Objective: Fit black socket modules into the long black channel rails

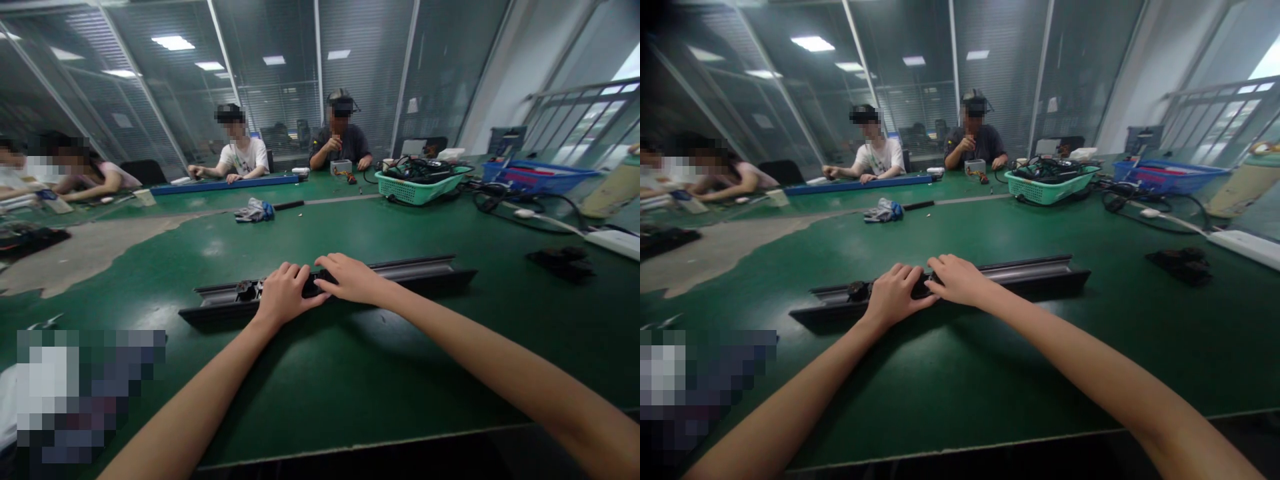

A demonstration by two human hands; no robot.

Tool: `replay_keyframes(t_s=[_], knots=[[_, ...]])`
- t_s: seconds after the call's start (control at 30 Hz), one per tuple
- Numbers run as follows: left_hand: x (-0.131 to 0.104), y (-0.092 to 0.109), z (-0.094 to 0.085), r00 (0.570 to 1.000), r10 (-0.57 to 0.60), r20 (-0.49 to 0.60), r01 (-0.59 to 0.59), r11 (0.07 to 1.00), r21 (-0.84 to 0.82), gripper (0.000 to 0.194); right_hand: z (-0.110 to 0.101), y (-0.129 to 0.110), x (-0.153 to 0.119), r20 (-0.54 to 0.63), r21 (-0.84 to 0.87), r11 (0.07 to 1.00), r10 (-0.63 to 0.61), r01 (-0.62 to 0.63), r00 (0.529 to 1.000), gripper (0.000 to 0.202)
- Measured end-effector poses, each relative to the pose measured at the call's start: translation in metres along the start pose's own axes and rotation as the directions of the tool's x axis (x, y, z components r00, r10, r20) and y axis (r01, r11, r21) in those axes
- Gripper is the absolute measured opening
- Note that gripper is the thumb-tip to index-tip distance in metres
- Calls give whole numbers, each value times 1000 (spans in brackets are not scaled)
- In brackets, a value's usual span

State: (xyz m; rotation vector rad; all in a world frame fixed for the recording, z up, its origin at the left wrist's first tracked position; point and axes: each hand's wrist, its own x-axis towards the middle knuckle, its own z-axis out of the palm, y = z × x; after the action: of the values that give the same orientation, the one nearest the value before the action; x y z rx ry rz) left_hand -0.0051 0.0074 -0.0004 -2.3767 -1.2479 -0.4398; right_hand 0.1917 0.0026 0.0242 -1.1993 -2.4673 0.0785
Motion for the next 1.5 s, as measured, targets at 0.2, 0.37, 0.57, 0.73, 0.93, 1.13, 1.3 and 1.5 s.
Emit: replay_keyframes(t_s=[0.2, 0.37, 0.57, 0.73, 0.93, 1.13, 1.3, 1.5], knots=[[-1, 0, -1, 1000, 3, -22, -3, 1000, 2, 64, 12, 12, 3, 6, 129, 989, 70, -70, 998, 27], [0, 0, -2, 1000, -6, -26, 5, 1000, -6, 62, 11, 11, 1, 22, 122, 983, 133, -135, 991, 21], [-1, 0, -1, 1000, 2, -28, -2, 1000, 2, 63, -1, 19, -10, 42, 53, 975, 215, -217, 976, 22], [-2, 0, 0, 999, -10, -31, 10, 1000, -8, 64, -5, 31, -25, 15, 87, 970, 226, -226, 974, 19], [-1, 0, -1, 1000, -15, -16, 14, 1000, -13, 64, -10, 47, -44, -15, 125, 958, 263, -259, 965, 22], [-1, 1, -1, 1000, -8, -16, 9, 1000, 13, 65, -10, 68, -61, -23, 154, 973, 175, -169, 984, 31], [-1, 2, -1, 1000, -17, -5, 17, 1000, 15, 65, -3, 73, -69, -107, 228, 965, 159, -132, 981, 36], [1, 2, -2, 1000, -28, 5, 28, 1000, -4, 64, -6, 76, -73, -116, 226, 960, 198, -169, 973, 31]])
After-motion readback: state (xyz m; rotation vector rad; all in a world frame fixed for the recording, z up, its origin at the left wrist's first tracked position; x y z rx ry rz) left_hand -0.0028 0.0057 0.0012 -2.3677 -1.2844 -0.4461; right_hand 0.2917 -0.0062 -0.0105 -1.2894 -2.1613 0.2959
